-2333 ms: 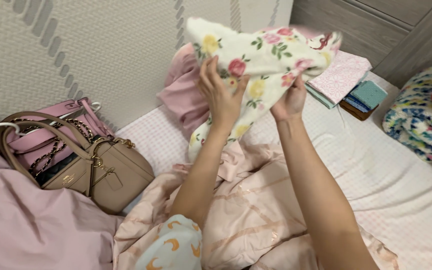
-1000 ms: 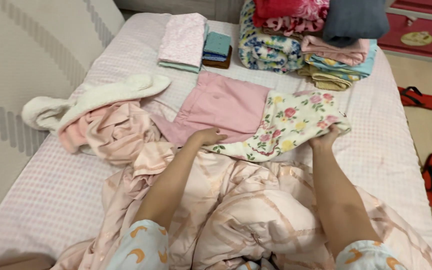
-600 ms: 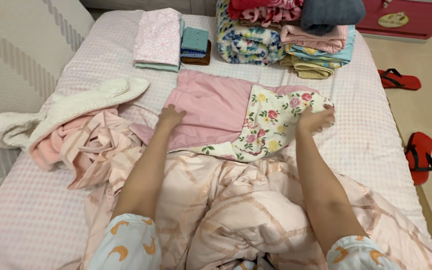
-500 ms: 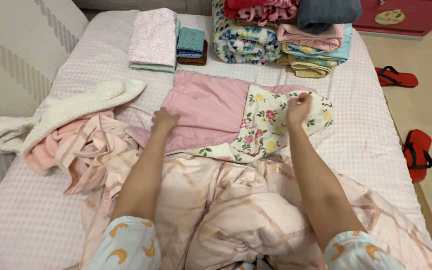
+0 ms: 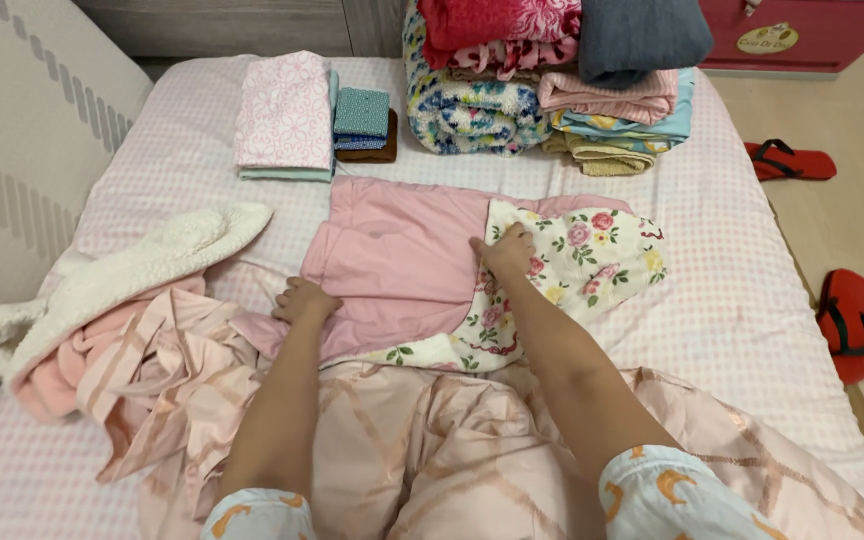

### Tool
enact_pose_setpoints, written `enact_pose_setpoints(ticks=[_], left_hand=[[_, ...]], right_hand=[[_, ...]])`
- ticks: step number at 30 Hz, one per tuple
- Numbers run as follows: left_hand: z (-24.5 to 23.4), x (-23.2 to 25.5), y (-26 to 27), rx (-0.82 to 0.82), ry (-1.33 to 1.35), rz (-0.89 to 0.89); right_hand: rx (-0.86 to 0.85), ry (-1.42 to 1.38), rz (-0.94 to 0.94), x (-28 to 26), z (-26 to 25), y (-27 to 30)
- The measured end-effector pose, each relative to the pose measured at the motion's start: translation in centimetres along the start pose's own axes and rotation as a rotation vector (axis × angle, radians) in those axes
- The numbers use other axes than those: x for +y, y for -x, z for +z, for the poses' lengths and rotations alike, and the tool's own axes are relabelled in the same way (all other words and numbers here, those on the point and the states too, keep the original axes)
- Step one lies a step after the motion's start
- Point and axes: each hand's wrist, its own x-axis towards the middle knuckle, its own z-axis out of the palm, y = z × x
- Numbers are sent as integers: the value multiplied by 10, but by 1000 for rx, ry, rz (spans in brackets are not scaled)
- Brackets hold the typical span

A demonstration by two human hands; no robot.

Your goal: The person folds several towels and bedding items on a bed, smoothing and aligning each piece before stacking them. The person then opens a wardrobe and places the folded items inside.

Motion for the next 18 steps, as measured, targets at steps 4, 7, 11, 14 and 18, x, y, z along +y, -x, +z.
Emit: enact_pose_setpoints(ticks=[4, 7, 11, 14, 18], left_hand=[[-11, -5, -12, -62, -204, 42], [-12, -10, -29, -251, -271, 70], [-9, -3, -55, -524, 39, 158], [-19, 18, -66, -752, 603, 184], [-46, 65, -61, -923, 1190, 282]], right_hand=[[118, 73, -71, 22, 25, -33], [16, -5, -39, 54, 35, -73], [-253, -694, 382, 91, 4, -121], [-438, -1274, 494, 111, -43, -135], [-641, -1830, 180, 138, -128, -147]])
